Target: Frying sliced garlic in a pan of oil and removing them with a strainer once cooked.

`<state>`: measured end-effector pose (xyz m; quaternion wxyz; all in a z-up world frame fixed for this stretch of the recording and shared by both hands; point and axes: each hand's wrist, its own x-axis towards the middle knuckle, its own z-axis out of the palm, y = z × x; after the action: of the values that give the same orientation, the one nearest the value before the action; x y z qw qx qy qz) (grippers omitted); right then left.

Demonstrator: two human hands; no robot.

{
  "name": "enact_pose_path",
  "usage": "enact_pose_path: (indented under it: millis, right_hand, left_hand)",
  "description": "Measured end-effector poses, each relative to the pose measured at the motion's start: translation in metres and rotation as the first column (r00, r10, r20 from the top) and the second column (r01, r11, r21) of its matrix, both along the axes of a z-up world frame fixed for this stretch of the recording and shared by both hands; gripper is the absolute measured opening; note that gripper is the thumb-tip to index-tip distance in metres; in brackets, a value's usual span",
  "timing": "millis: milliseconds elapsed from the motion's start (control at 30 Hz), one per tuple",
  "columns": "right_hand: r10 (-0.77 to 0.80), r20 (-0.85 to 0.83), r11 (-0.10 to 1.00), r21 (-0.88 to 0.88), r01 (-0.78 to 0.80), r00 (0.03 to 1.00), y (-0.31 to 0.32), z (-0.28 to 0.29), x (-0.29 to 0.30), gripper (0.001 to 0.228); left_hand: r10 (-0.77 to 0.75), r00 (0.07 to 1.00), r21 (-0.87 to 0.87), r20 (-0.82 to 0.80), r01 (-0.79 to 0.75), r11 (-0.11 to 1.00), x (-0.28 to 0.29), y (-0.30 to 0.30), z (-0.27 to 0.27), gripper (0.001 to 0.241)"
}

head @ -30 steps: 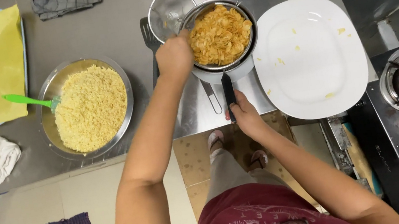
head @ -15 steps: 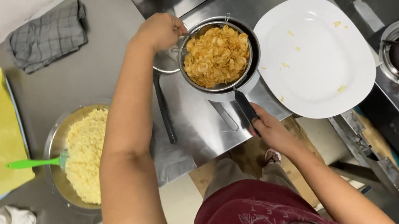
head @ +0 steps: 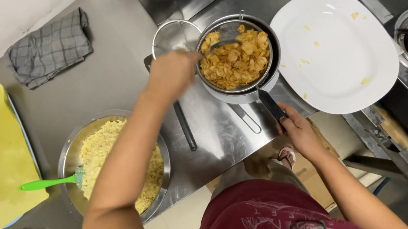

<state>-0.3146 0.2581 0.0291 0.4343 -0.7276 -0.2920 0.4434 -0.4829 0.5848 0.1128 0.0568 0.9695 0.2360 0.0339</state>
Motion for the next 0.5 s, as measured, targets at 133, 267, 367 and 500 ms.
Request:
enact_pose_path:
  millis: [133, 267, 367, 500]
  right_hand:
    - [0.017, -0.024, 1.0, 0.013, -0.017, 1.0, 0.001, -0.013, 0.001, 0.054]
    - [0.019, -0.04, 0.999, 0.042, -0.018, 0.999, 0.002, -0.011, 0.001, 0.053]
    - [0.037, -0.053, 0.998, 0.058, -0.034, 0.998, 0.003, -0.007, 0.002, 0.052]
    - [0.035, -0.061, 0.998, 0.063, -0.031, 0.998, 0.002, -0.003, 0.001, 0.051]
  left_hand:
    - [0.073, 0.994, 0.124, 0.077, -0.082, 0.989, -0.04, -0.062, -0.016, 0.023]
    - [0.133, 0.977, 0.027, 0.167, -0.139, 0.99, -0.06, -0.092, -0.048, 0.036]
    - [0.228, 0.951, -0.055, 0.208, -0.221, 0.974, -0.065, -0.107, -0.038, 0.037]
    - [0.362, 0.908, -0.284, 0.21, -0.297, 0.912, -0.069, -0.101, -0.013, 0.038]
